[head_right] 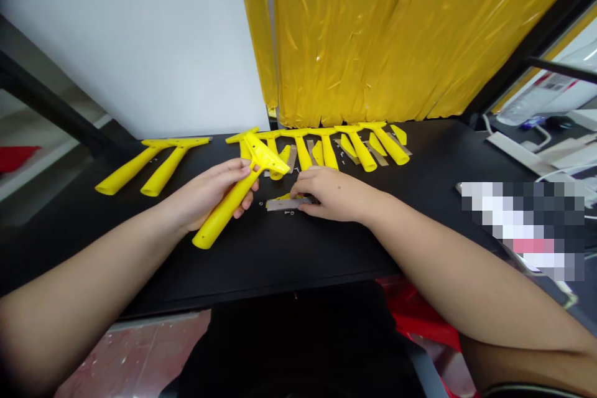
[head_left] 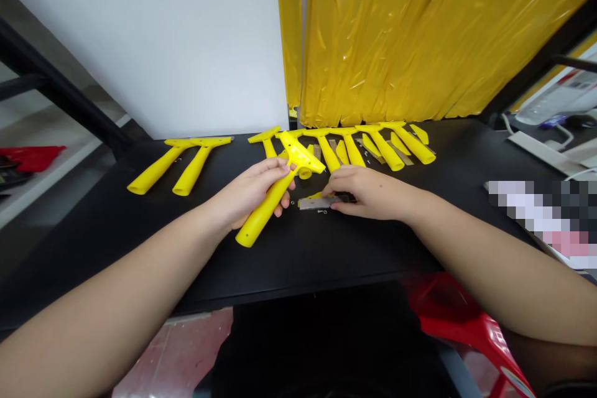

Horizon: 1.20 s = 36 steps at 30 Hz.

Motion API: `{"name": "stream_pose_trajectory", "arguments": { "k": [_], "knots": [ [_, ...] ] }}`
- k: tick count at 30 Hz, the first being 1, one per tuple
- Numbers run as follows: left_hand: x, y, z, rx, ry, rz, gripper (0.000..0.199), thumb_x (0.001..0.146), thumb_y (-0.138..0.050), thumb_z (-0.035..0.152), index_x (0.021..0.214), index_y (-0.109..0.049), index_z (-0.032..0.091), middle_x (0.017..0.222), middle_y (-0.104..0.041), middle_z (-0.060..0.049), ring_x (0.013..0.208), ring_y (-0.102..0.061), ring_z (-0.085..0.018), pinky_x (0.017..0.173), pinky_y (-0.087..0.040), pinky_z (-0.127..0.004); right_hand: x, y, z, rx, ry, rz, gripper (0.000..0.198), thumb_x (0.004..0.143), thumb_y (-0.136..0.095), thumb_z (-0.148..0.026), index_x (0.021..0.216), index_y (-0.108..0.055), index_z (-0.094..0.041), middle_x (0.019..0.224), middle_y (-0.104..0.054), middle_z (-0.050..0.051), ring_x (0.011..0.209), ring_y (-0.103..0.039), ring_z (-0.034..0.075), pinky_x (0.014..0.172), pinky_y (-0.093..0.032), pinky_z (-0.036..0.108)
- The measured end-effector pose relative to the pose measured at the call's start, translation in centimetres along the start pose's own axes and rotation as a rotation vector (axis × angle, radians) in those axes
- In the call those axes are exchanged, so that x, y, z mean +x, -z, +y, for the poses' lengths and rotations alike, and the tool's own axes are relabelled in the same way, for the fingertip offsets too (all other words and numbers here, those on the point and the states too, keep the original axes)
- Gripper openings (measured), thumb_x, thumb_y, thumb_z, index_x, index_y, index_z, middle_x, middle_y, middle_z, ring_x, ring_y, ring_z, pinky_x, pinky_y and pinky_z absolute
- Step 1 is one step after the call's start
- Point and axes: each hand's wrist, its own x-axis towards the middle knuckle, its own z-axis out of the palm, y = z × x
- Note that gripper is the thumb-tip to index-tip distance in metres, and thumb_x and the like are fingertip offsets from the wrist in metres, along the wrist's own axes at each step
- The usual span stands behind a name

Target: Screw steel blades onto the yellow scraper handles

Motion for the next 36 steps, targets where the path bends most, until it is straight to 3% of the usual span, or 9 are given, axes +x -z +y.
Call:
{"name": "stream_pose_trajectory", "arguments": {
  "k": [9, 15, 20, 24, 31, 36],
  "knots": [
    [-0.1, 0.2, -0.1, 0.033, -0.015, -0.025, 0.014, 0.104, -0.063, 0.028, 0.095, -0.058, 0.018, 0.087, -0.066, -0.002, 0.058, -0.066, -0.011, 0.043, -0.054, -0.021, -0.1, 0.1, 0.2, 0.074, -0.152, -0.008, 0.021, 0.089, -0.073, -0.015, 0.109, -0.075, -0.020, 0.094, -0.071, 0.004, 0.085, -0.063, 0.019, 0.078, -0.048, 0.032],
    [-0.1, 0.1, 0.1, 0.051, 0.000, -0.017, 0.013, 0.104, -0.061, 0.027, 0.096, -0.058, 0.018, 0.087, -0.066, -0.002, 0.057, -0.065, -0.011, 0.042, -0.054, -0.022, -0.1, 0.3, 0.3, 0.175, -0.147, 0.032, 0.021, 0.086, -0.073, -0.011, 0.105, -0.075, -0.019, 0.087, -0.069, 0.001, 0.076, -0.061, 0.015, 0.070, -0.048, 0.028],
    [0.0, 0.3, -0.1, 0.069, 0.001, -0.018, 0.013, 0.104, -0.061, 0.029, 0.097, -0.057, 0.019, 0.086, -0.065, -0.001, 0.058, -0.065, -0.011, 0.044, -0.055, -0.022, -0.7, 0.7, 1.5, 0.367, -0.123, 0.065, 0.018, 0.086, -0.070, -0.012, 0.101, -0.077, -0.018, 0.087, -0.073, 0.002, 0.075, -0.065, 0.014, 0.067, -0.051, 0.027],
    [0.0, 0.3, -0.2, 0.083, -0.001, -0.033, 0.015, 0.105, -0.058, 0.028, 0.093, -0.053, 0.021, 0.079, -0.063, 0.000, 0.055, -0.063, -0.011, 0.040, -0.049, -0.020, -1.6, 1.5, 2.6, 0.639, -0.204, 0.092, 0.014, 0.088, -0.079, -0.024, 0.100, -0.078, -0.017, 0.089, -0.077, 0.005, 0.077, -0.072, 0.016, 0.072, -0.059, 0.030],
    [-0.6, 0.3, 0.2, 0.125, 0.052, -0.121, 0.019, 0.106, -0.058, 0.031, 0.091, -0.051, 0.021, 0.075, -0.062, 0.001, 0.054, -0.061, -0.011, 0.039, -0.047, -0.018, -1.8, 2.8, 2.8, 0.989, -0.258, 0.386, 0.037, 0.078, -0.095, -0.025, 0.107, -0.073, -0.018, 0.083, -0.076, 0.001, 0.072, -0.074, 0.014, 0.061, -0.063, 0.024],
    [-1.0, 0.0, 0.1, 0.206, 0.094, -0.249, 0.021, 0.105, -0.062, 0.036, 0.094, -0.054, 0.020, 0.076, -0.061, 0.001, 0.057, -0.060, -0.011, 0.041, -0.049, -0.018, -1.2, 2.4, 2.4, 1.163, -0.422, 0.405, 0.048, 0.072, -0.100, -0.025, 0.110, -0.072, -0.018, 0.077, -0.077, -0.001, 0.065, -0.073, 0.012, 0.056, -0.063, 0.021]
  ]
}}
